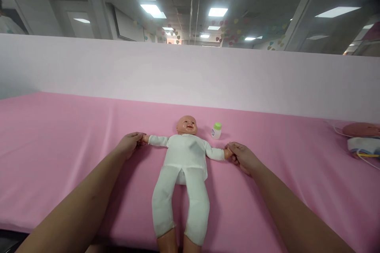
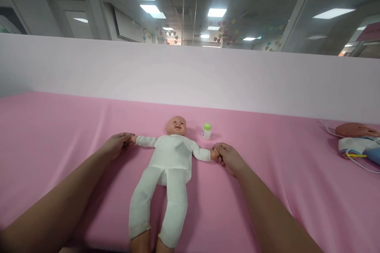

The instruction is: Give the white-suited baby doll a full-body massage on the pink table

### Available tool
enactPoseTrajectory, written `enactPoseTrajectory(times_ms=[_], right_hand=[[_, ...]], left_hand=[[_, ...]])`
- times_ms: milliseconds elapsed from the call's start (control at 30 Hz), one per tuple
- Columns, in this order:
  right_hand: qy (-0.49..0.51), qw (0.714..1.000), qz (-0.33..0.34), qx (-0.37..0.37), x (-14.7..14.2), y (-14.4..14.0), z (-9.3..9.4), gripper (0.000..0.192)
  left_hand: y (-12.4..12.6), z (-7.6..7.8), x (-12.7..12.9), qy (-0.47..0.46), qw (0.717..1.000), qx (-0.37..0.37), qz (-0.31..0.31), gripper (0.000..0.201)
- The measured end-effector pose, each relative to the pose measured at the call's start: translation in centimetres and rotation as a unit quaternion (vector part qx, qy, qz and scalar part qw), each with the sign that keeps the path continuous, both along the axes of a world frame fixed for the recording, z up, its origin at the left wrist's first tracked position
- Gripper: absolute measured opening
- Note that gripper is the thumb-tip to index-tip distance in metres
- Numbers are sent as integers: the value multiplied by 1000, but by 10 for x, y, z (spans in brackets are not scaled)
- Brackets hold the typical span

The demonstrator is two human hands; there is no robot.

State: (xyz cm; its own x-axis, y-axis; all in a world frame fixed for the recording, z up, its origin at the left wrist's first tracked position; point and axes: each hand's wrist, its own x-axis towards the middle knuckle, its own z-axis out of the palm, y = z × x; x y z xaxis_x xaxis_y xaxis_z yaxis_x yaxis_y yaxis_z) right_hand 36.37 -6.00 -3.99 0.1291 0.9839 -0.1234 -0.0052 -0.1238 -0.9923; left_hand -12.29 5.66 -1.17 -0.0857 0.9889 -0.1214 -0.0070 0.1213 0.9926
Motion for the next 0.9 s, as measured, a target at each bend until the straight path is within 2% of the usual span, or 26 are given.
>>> enactPoseTrajectory(times_ms=[167, 267, 333, 533, 700, 900], right_hand=[[32, 997, -54, -39, -1, -1, 6, 34], [90, 995, -25, -44, 0, -6, 13, 45], [118, 992, 8, -39, 1, -9, 16, 45], [84, 995, 50, -29, 3, -13, 19, 38], [45, 999, -8, -1, 1, -6, 12, 47], [47, 992, -114, 21, 6, 3, 4, 42]], left_hand=[[3, 0, 1, -8, 1000, -19, 10, 27], [4, 1, 0, -29, 999, -25, 5, 33], [3, 2, 0, -33, 999, -20, -3, 38], [1, 4, 2, -15, 1000, -12, -20, 46], [2, 1, 0, -3, 1000, 6, -1, 49], [1, 3, -2, -1, 999, 8, 47, 30]])
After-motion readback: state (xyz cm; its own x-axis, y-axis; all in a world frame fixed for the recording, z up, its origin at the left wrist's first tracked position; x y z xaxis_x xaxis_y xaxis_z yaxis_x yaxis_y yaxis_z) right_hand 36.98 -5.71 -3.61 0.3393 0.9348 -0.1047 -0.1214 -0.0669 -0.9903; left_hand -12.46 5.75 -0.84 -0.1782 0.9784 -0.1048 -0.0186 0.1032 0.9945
